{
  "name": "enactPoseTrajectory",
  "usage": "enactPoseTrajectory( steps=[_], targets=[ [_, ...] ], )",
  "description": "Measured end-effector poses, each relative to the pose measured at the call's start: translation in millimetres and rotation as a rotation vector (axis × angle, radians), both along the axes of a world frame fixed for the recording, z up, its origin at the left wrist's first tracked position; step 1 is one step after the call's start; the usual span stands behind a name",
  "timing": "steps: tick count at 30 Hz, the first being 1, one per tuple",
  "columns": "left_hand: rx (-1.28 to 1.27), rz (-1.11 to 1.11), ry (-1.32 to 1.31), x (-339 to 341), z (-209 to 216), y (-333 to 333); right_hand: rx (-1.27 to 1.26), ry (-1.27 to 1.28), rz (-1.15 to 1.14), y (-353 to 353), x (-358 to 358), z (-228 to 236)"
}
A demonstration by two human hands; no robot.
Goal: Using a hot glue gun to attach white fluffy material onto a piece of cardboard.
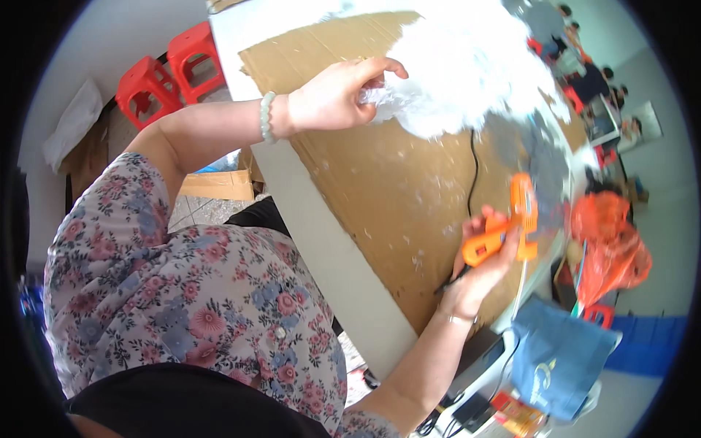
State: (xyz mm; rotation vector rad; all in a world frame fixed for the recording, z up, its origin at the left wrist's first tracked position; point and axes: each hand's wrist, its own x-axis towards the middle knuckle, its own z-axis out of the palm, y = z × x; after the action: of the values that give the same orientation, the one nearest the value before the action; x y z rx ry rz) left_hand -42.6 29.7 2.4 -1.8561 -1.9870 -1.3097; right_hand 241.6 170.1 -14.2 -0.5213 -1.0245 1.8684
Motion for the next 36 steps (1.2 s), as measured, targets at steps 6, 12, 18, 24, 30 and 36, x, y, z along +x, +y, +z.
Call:
enactPoseTrajectory(
  steps=[6, 12, 18, 24, 30, 36],
  targets=[
    [0.238, 0.308, -0.406, -114, 13, -20, -0.012, 0.036, 0.007, 0, 5, -9],
    [0.528, 0.734, -1.138, -267, -27, -44, -0.015, 0.061, 0.04, 9, 20, -21],
    [0.635, 0.789, -1.068, -275, -19, -63, 0.054, 0.027, 0.092, -6, 31, -19],
    [0.558, 0.843, -0.924, -256, 0, -48, 0.081, 0.003, 0.096, -20, 44, -19],
    [0.207, 1.14, -0.186, -280, 1, -56, 0.081, -0.016, 0.106, -31, 51, -12],
    [0.417, 1.041, -0.04, -271, 2, -77, 0.065, -0.03, 0.155, -20, 41, -9]
  ],
)
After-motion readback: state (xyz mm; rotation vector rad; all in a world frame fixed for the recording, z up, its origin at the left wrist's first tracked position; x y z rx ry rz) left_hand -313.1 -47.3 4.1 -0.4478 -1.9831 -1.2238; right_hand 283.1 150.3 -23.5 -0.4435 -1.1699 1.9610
